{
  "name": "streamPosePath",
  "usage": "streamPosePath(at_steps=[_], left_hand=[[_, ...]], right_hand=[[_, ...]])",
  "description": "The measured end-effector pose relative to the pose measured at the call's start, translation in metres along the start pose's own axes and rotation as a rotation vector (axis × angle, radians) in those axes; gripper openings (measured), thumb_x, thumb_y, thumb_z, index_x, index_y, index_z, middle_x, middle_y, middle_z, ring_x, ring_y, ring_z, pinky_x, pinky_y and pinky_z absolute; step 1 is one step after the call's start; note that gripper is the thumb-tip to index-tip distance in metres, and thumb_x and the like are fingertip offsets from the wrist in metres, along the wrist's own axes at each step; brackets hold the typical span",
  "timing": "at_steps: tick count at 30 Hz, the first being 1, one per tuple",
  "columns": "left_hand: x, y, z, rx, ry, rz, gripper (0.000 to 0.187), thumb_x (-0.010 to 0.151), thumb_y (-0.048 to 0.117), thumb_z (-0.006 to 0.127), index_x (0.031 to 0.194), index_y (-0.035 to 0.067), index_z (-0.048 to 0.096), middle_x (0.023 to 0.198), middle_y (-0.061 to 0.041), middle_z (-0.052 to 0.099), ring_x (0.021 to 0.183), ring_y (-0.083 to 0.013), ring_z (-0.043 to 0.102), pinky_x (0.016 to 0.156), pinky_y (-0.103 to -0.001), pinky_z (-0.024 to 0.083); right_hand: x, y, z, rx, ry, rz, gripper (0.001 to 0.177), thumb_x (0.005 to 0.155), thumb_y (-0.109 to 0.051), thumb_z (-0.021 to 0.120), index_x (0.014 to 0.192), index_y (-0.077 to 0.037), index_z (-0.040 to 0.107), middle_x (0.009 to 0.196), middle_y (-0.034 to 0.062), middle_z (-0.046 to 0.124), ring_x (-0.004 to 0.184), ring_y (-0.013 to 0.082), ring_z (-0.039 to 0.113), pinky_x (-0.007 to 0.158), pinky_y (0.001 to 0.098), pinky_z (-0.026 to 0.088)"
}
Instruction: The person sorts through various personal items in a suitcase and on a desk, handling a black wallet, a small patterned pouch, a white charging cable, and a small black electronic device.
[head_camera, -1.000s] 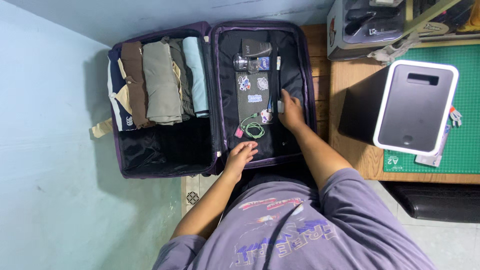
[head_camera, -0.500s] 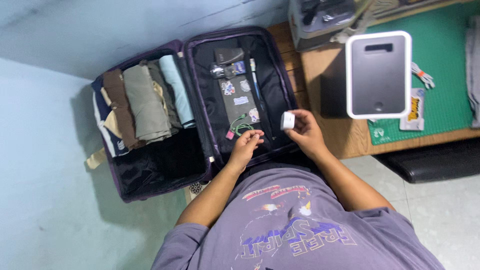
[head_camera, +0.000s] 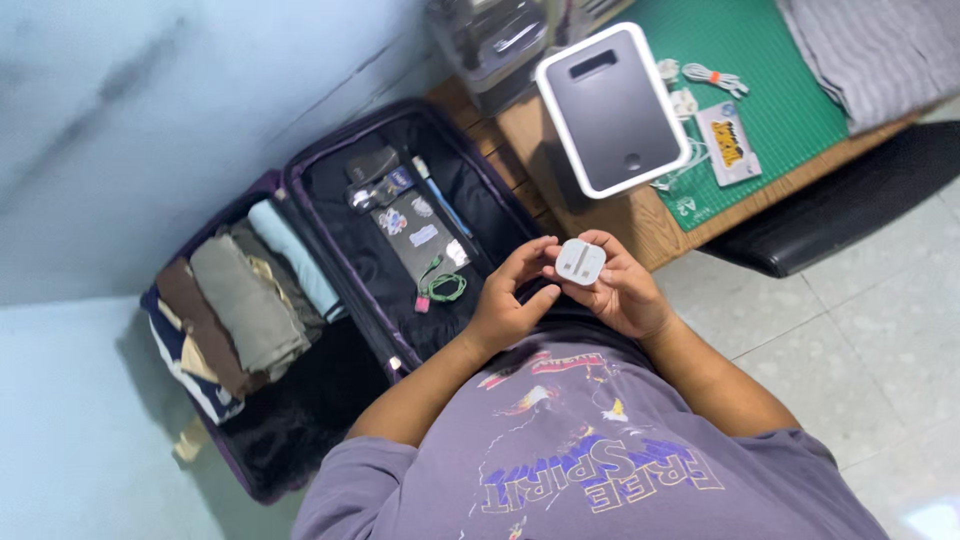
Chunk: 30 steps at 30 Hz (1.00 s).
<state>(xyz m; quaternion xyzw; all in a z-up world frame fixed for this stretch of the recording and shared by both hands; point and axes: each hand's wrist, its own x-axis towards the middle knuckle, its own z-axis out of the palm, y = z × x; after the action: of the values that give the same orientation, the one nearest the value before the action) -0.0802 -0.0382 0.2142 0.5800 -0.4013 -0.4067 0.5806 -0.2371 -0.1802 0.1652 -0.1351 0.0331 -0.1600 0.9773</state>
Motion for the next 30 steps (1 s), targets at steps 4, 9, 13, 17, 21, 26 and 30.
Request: streamPosePath(at_steps=[4, 9, 13, 17, 21, 26, 30], left_hand=[[0.015, 0.01, 0.016, 0.194, -0.04, 0.031, 0.056, 0.088, 0.012, 0.08, 0.138, 0.001, 0.057, 0.123, -0.013, 0.07, 0.115, -0.0209, 0.069, 0.102, -0.033, 0.055], [0.028, 0.012, 0.031, 0.231, -0.061, 0.074, 0.05, 0.088, 0.013, 0.079, 0.133, 0.002, 0.061, 0.126, -0.013, 0.07, 0.113, -0.0207, 0.069, 0.099, -0.031, 0.055], [0.039, 0.018, 0.037, 0.442, -0.094, 0.331, 0.042, 0.088, 0.015, 0.08, 0.126, 0.005, 0.064, 0.129, -0.015, 0.068, 0.116, -0.0285, 0.069, 0.1, -0.033, 0.057], [0.045, 0.024, 0.042, 0.517, -0.104, 0.392, 0.034, 0.091, 0.014, 0.078, 0.123, 0.008, 0.067, 0.126, -0.014, 0.067, 0.111, -0.0295, 0.07, 0.095, -0.034, 0.059], [0.051, 0.03, 0.046, 0.677, -0.088, 0.474, 0.04, 0.087, 0.028, 0.079, 0.12, 0.01, 0.065, 0.122, -0.01, 0.067, 0.105, -0.0288, 0.069, 0.091, -0.039, 0.057], [0.056, 0.029, 0.045, 0.746, -0.109, 0.506, 0.058, 0.079, 0.046, 0.079, 0.119, 0.009, 0.057, 0.117, -0.009, 0.064, 0.099, -0.0304, 0.067, 0.087, -0.041, 0.056], [0.055, 0.024, 0.043, 0.703, -0.089, 0.524, 0.058, 0.079, 0.041, 0.082, 0.119, 0.01, 0.054, 0.122, -0.012, 0.062, 0.105, -0.0324, 0.067, 0.091, -0.04, 0.058]], right_hand=[[-0.019, -0.004, -0.011, -0.186, 0.079, -0.008, 0.047, 0.093, -0.003, 0.062, 0.137, -0.004, 0.044, 0.137, 0.0228, 0.055, 0.127, 0.0364, 0.057, 0.101, 0.0409, 0.054], [-0.035, -0.015, -0.019, -0.419, 0.154, -0.072, 0.048, 0.093, 0.004, 0.061, 0.138, -0.005, 0.046, 0.123, 0.0138, 0.06, 0.112, 0.0216, 0.061, 0.096, 0.0363, 0.053], [-0.042, -0.034, -0.013, -0.752, 0.043, -0.177, 0.049, 0.092, 0.007, 0.059, 0.139, -0.005, 0.048, 0.127, 0.0103, 0.059, 0.117, 0.0174, 0.059, 0.101, 0.035, 0.051], [-0.042, -0.046, -0.011, -0.731, 0.024, -0.148, 0.047, 0.093, 0.006, 0.061, 0.137, -0.005, 0.049, 0.128, 0.0103, 0.059, 0.116, 0.017, 0.06, 0.099, 0.035, 0.052], [-0.041, -0.047, -0.018, -0.652, 0.023, -0.132, 0.046, 0.094, 0.003, 0.063, 0.138, -0.003, 0.051, 0.124, 0.0114, 0.062, 0.113, 0.0178, 0.062, 0.099, 0.0354, 0.052], [-0.038, -0.042, -0.025, -0.339, 0.005, -0.049, 0.034, 0.095, 0.0, 0.068, 0.127, -0.002, 0.055, 0.123, 0.0146, 0.062, 0.111, 0.0211, 0.063, 0.091, 0.0368, 0.056], [-0.033, -0.045, -0.026, -0.289, -0.02, -0.024, 0.031, 0.099, 0.0, 0.065, 0.128, -0.002, 0.056, 0.121, 0.015, 0.062, 0.111, 0.0214, 0.063, 0.091, 0.0354, 0.057]])
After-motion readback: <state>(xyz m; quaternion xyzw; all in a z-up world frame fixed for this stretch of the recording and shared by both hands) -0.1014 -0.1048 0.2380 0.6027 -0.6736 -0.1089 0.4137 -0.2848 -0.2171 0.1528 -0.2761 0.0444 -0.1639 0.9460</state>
